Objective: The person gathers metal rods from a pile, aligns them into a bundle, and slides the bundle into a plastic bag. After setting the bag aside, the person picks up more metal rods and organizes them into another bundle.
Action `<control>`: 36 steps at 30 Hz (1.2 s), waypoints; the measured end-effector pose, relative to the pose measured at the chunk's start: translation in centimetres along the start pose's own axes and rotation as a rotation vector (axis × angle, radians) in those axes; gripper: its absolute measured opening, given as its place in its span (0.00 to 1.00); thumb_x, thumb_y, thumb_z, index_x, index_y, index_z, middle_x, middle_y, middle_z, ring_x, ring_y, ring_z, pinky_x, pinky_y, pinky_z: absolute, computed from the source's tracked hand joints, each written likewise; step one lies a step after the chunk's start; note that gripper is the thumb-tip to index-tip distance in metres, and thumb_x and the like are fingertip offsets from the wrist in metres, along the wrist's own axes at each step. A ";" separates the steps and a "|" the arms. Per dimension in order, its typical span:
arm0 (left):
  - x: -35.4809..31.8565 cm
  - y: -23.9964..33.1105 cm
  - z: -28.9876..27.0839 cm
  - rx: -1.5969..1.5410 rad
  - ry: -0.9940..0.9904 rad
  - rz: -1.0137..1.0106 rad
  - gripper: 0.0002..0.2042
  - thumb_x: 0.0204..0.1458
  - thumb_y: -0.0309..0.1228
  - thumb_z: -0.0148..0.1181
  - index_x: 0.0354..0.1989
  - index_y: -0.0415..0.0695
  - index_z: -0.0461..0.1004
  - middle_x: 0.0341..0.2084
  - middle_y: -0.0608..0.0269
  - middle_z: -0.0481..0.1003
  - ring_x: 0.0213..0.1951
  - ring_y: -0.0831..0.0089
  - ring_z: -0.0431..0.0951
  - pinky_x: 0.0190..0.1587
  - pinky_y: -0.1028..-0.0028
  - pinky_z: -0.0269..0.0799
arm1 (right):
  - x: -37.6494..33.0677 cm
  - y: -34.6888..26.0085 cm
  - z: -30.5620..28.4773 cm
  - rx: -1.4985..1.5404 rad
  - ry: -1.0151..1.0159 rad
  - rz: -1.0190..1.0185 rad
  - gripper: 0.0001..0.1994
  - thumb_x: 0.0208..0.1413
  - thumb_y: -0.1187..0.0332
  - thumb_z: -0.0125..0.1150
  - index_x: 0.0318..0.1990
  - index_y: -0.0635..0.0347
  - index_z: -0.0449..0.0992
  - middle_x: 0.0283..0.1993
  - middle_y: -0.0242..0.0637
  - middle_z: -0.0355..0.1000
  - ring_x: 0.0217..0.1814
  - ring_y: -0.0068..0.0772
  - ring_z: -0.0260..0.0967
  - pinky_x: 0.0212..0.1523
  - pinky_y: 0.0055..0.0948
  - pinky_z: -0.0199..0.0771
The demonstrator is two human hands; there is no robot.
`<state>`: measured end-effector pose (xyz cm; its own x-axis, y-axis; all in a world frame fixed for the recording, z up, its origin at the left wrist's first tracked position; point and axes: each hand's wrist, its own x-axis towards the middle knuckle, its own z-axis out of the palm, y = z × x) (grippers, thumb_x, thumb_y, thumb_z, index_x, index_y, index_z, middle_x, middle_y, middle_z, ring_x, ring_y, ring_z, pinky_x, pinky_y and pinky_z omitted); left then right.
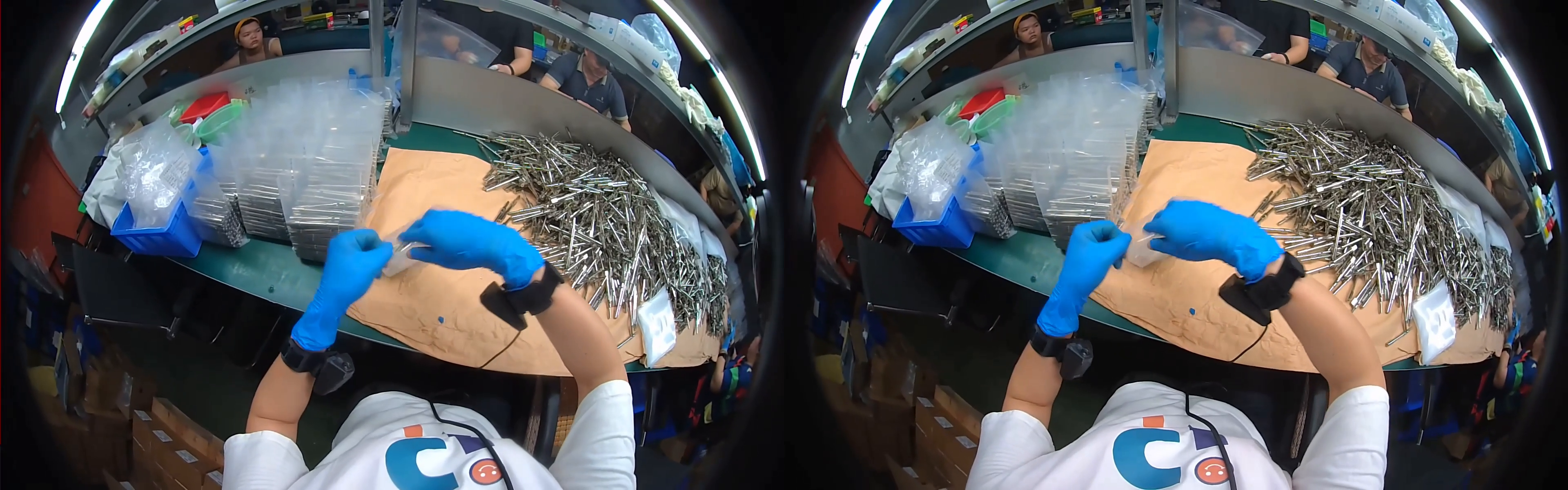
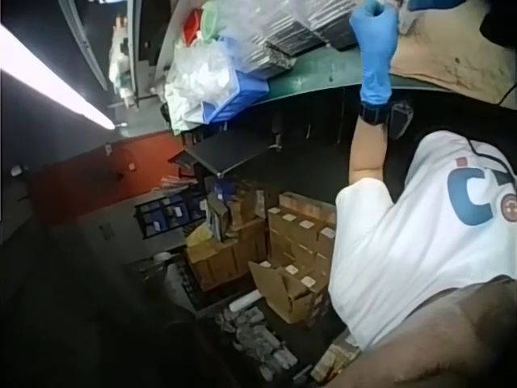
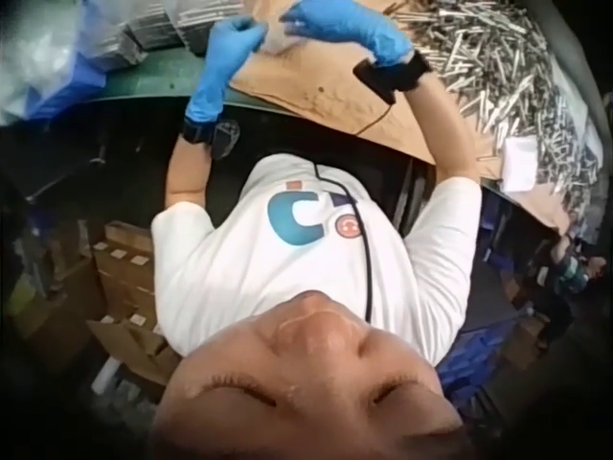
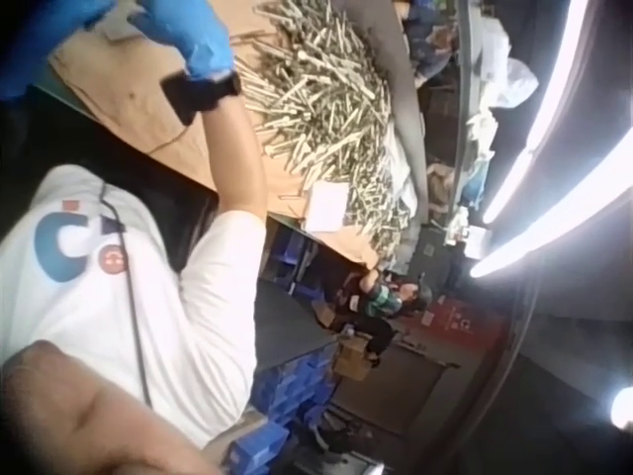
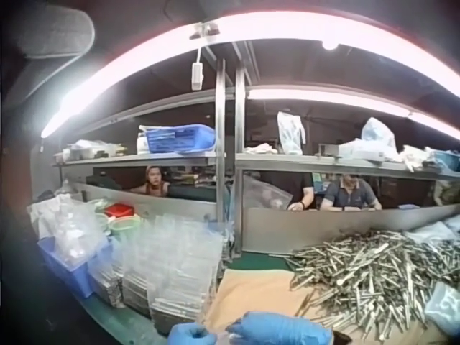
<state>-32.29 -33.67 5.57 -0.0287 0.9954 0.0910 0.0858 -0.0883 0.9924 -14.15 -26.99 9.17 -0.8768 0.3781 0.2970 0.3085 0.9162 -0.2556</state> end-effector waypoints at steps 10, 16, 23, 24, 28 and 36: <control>7.7 4.8 -0.2 -0.233 -0.092 0.106 0.07 0.44 0.26 0.54 0.19 0.35 0.70 0.15 0.64 0.69 0.18 0.78 0.68 0.22 0.80 0.63 | -1.8 0.7 -4.9 -0.359 -0.009 0.148 0.08 0.45 0.65 0.60 0.33 0.53 0.76 0.28 0.36 0.69 0.32 0.34 0.66 0.35 0.30 0.65; 5.5 -3.2 -3.7 -0.140 0.018 0.224 0.04 0.45 0.25 0.54 0.21 0.38 0.69 0.16 0.66 0.67 0.21 0.79 0.68 0.24 0.80 0.63 | -4.1 0.8 -4.5 0.202 0.302 0.148 0.10 0.46 0.67 0.59 0.37 0.55 0.75 0.29 0.36 0.70 0.34 0.38 0.66 0.38 0.30 0.67; 2.6 0.5 -5.3 -0.394 0.284 0.022 0.11 0.50 0.28 0.51 0.17 0.41 0.66 0.14 0.65 0.65 0.18 0.77 0.67 0.24 0.78 0.64 | -14.2 8.3 -5.9 -0.132 -0.063 0.671 0.18 0.45 0.72 0.56 0.47 0.56 0.69 0.43 0.39 0.70 0.45 0.39 0.67 0.44 0.34 0.68; 2.9 0.2 -4.9 -0.420 0.343 0.027 0.12 0.51 0.28 0.50 0.16 0.41 0.65 0.14 0.65 0.65 0.17 0.77 0.66 0.24 0.78 0.64 | -16.5 9.0 -5.4 -0.143 -0.062 0.691 0.18 0.45 0.72 0.56 0.47 0.56 0.69 0.43 0.39 0.70 0.45 0.39 0.67 0.44 0.34 0.68; -1.6 -0.4 -3.6 -0.110 0.244 0.238 0.13 0.53 0.29 0.48 0.16 0.40 0.65 0.16 0.63 0.67 0.19 0.77 0.67 0.27 0.78 0.65 | -23.0 8.0 -4.1 -0.324 -0.244 0.660 0.27 0.42 0.73 0.55 0.55 0.59 0.61 0.54 0.43 0.61 0.57 0.43 0.57 0.54 0.39 0.60; 1.2 -6.0 13.2 0.942 -0.481 0.414 0.29 0.51 0.39 0.49 0.57 0.33 0.53 0.56 0.39 0.52 0.60 0.51 0.51 0.58 0.57 0.49 | -24.7 6.7 -0.9 -0.743 -0.265 0.484 0.29 0.42 0.76 0.50 0.57 0.69 0.54 0.62 0.49 0.50 0.65 0.48 0.46 0.63 0.42 0.47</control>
<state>-19.73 -31.52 -1.33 0.5442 0.8246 0.1543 0.7202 -0.5535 0.4182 9.92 -30.10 0.92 -0.6184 0.7829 0.0685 0.7401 0.5509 0.3856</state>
